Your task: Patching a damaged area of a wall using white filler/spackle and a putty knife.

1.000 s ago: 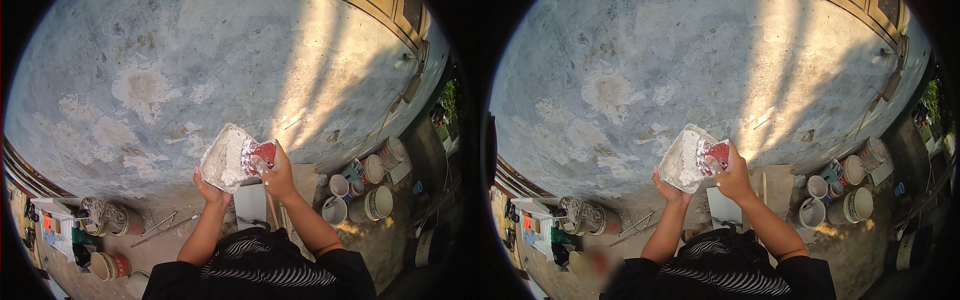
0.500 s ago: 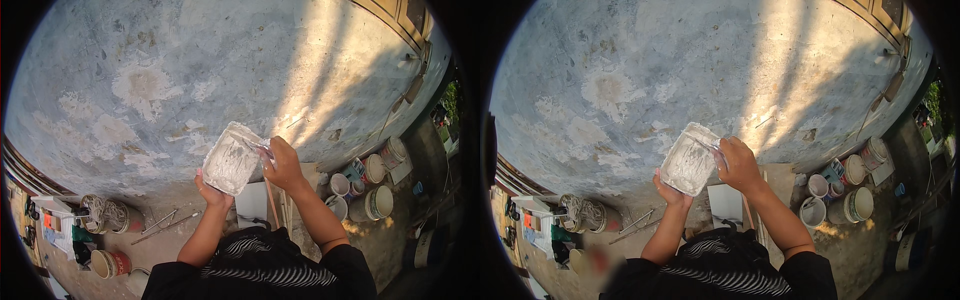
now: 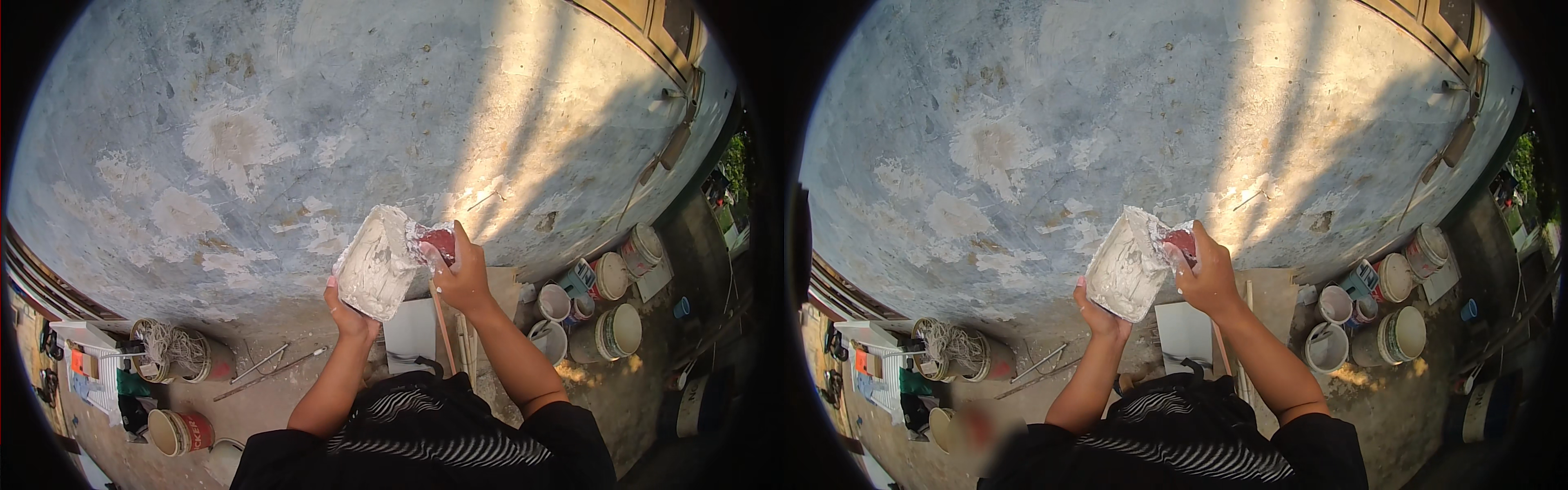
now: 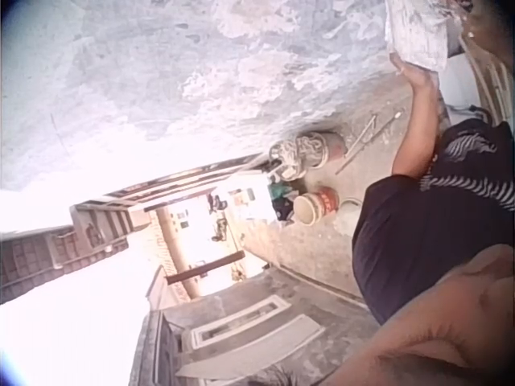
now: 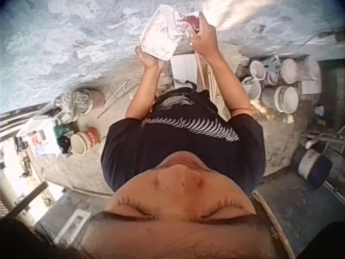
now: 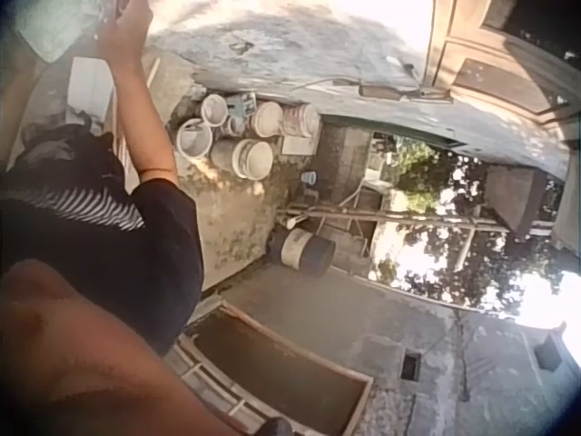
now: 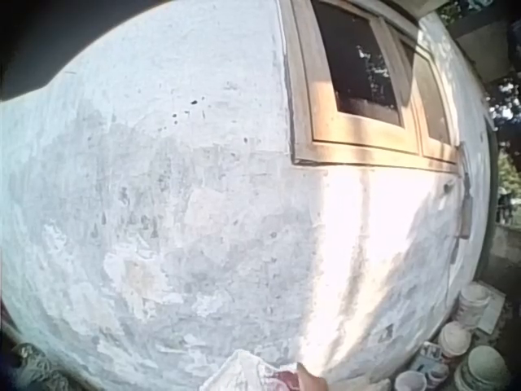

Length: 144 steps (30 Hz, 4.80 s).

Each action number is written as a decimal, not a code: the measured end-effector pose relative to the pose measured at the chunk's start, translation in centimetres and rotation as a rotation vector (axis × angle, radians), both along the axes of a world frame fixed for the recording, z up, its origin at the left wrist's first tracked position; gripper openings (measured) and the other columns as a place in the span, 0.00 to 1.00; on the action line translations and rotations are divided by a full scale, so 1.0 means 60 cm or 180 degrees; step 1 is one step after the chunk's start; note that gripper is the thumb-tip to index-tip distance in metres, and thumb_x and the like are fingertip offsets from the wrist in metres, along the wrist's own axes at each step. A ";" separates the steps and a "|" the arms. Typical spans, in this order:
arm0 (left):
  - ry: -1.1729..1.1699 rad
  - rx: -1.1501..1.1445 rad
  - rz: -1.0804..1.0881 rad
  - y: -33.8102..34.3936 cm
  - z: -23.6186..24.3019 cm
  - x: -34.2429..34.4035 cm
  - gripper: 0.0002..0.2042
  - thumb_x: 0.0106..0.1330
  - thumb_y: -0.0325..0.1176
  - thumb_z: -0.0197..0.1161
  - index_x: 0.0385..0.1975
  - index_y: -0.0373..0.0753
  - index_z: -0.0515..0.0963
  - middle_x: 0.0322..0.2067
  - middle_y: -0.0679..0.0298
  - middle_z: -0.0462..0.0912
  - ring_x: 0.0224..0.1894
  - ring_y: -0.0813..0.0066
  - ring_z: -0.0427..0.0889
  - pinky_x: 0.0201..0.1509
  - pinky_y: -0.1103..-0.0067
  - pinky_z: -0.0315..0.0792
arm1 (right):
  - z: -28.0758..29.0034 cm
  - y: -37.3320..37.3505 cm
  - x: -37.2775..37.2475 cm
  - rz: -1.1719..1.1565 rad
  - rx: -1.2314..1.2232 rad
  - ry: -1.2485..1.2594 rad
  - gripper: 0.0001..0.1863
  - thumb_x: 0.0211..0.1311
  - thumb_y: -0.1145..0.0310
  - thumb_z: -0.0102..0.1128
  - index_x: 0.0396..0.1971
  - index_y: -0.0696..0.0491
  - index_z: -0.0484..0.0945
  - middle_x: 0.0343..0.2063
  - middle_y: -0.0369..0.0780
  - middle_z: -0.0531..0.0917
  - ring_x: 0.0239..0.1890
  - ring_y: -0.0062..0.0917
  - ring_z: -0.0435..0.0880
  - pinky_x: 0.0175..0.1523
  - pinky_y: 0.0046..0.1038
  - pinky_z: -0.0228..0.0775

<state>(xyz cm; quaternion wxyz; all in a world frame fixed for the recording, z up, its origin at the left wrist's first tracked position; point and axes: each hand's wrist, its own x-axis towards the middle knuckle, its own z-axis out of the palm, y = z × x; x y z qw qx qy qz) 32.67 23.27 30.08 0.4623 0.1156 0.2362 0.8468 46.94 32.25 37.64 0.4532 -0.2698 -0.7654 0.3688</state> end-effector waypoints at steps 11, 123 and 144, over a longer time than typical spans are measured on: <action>0.0089 -0.0230 0.0088 0.000 -0.026 -0.001 0.33 0.66 0.55 0.43 0.63 0.36 0.62 0.59 0.53 0.70 0.61 0.57 0.70 0.65 0.64 0.64 | -0.059 -0.065 -0.011 0.0363 0.1072 -0.0611 0.10 0.55 0.75 0.60 0.33 0.61 0.70 0.23 0.49 0.74 0.26 0.49 0.75 0.32 0.41 0.67; -0.0481 -0.1529 0.0042 -0.170 -0.176 -0.177 0.34 0.63 0.54 0.42 0.65 0.38 0.62 0.62 0.53 0.68 0.61 0.48 0.70 0.60 0.52 0.68 | -0.649 0.177 -0.103 -0.1459 -0.1811 -0.1189 0.14 0.56 0.75 0.55 0.42 0.58 0.68 0.35 0.54 0.81 0.42 0.52 0.80 0.44 0.46 0.71; -0.0535 -0.1567 -0.0277 -0.142 -0.204 -0.181 0.36 0.61 0.55 0.45 0.66 0.40 0.60 0.64 0.53 0.66 0.62 0.45 0.69 0.56 0.45 0.68 | -0.641 0.199 -0.159 -0.1807 -0.2870 -0.0182 0.16 0.54 0.77 0.51 0.45 0.60 0.69 0.37 0.49 0.80 0.43 0.41 0.80 0.48 0.34 0.70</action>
